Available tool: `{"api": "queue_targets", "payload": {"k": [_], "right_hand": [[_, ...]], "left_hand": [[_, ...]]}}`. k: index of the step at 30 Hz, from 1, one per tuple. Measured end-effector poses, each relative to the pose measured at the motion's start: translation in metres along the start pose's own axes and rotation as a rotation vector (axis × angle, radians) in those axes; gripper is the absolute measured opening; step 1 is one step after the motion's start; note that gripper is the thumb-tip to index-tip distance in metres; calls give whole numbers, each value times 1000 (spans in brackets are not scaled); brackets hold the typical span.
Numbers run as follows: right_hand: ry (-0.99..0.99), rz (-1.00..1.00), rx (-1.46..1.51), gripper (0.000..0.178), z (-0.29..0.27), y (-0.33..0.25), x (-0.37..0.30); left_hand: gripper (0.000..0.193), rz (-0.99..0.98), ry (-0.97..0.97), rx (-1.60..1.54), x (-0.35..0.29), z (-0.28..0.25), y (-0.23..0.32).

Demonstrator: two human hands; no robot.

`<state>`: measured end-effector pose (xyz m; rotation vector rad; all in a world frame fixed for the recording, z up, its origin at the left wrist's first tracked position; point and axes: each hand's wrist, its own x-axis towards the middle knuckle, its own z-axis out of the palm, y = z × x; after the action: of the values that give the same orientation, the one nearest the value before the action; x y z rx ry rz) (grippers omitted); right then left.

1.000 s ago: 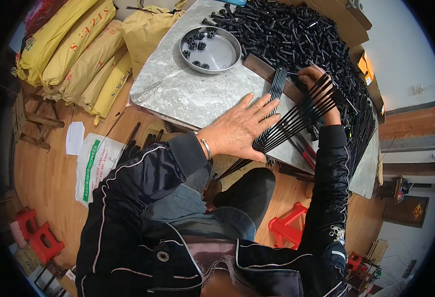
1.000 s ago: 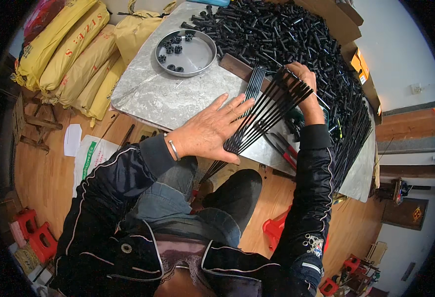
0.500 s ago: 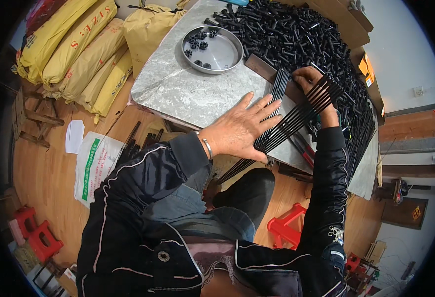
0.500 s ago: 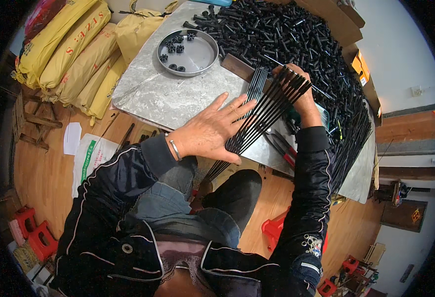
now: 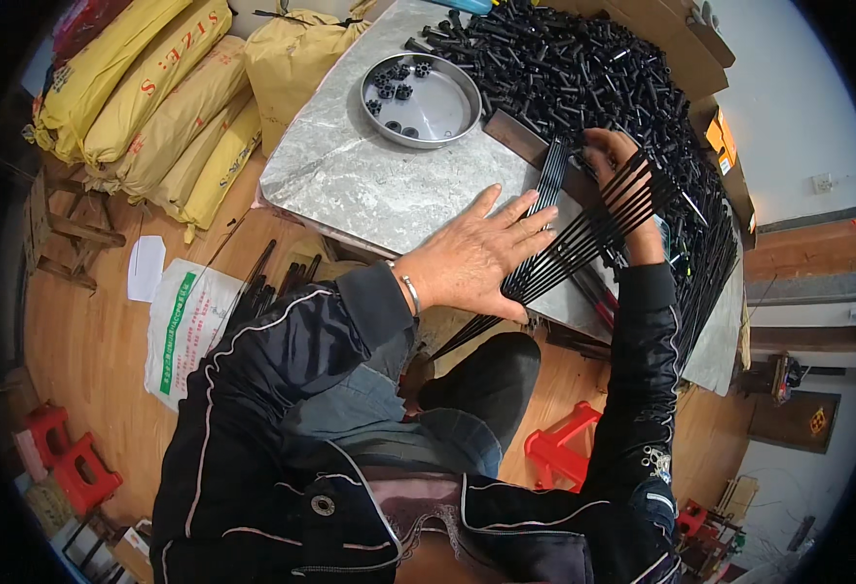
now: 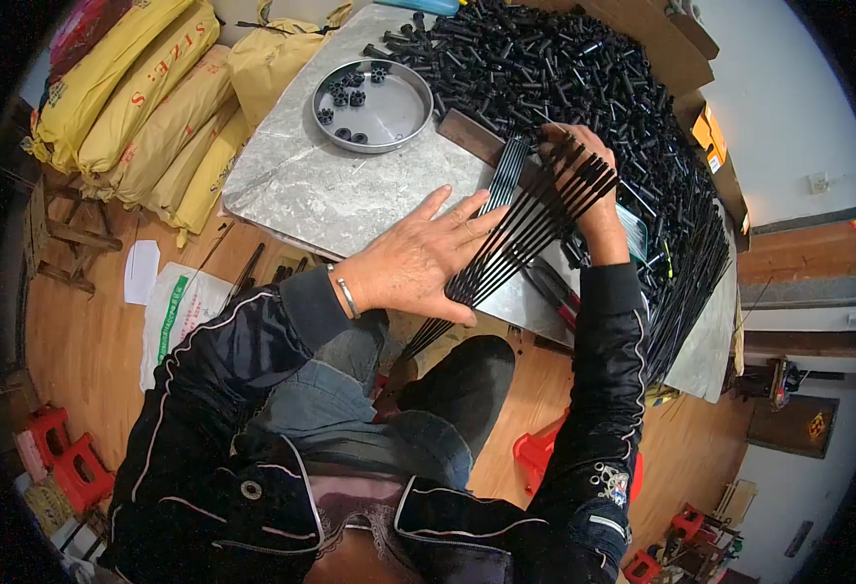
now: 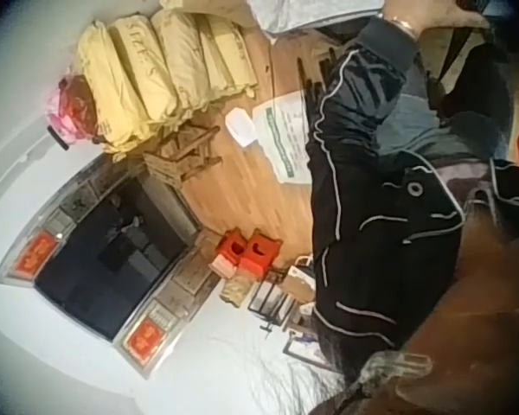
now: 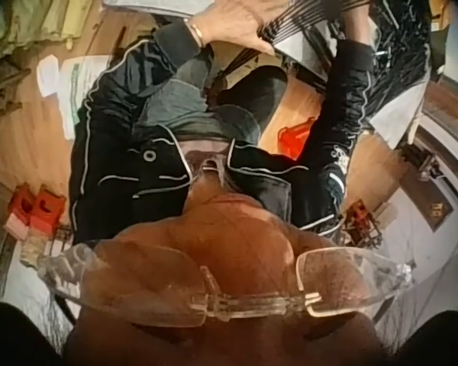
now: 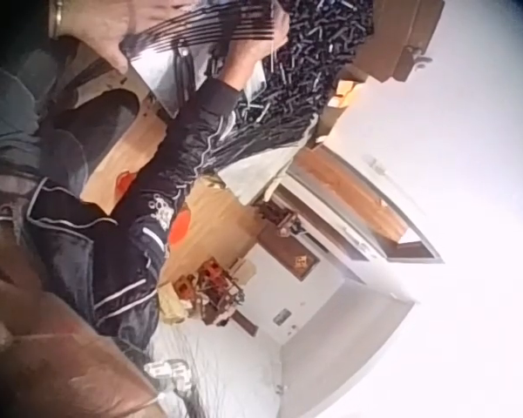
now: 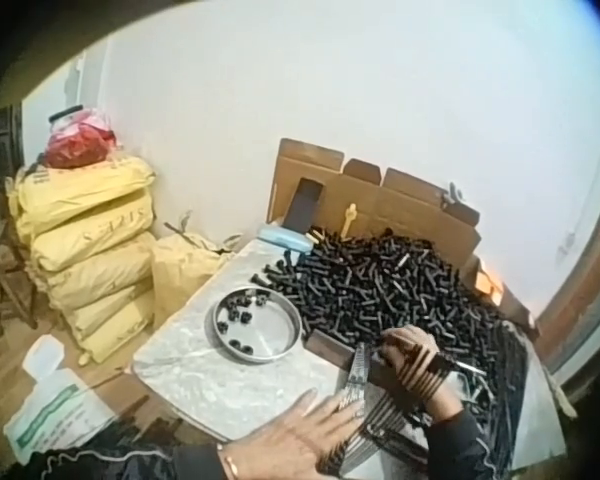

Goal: Assembling black plastic components by inserting long rods into a central connector hub at a workbench.

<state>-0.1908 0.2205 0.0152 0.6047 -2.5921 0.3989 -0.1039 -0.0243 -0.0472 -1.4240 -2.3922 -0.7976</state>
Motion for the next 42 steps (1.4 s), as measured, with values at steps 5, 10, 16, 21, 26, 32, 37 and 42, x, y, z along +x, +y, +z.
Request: {"api": "queue_targets", "payload": {"k": [5, 10, 16, 21, 26, 32, 37, 42], "right_hand": [[312, 321, 624, 20, -33, -46, -25], [229, 383, 1420, 19, -82, -96, -101], [-545, -235, 2151, 24, -111, -241, -79], [-1206, 193, 2632, 37, -148, -289, -96], [-820, -647, 2400, 34, -129, -305, -114], [-443, -581, 2456, 33, -132, -344, -136], [-629, 88, 2617, 40, -154, -350, -159], [-473, -435, 2222, 37, -132, -309, -143]], "left_hand": [[90, -24, -31, 7, -3, 0, 0], [95, 25, -110, 26, 10, -1, 4], [99, -62, -173, 70, -5, -20, 3], [97, 55, -144, 72, 16, 4, 9], [96, 33, -137, 56, 6, -3, 8], [93, 0, -165, 69, 8, -2, 9], [94, 1, -157, 55, 10, -6, 10], [98, -19, -181, 87, 6, -2, 5]]}}
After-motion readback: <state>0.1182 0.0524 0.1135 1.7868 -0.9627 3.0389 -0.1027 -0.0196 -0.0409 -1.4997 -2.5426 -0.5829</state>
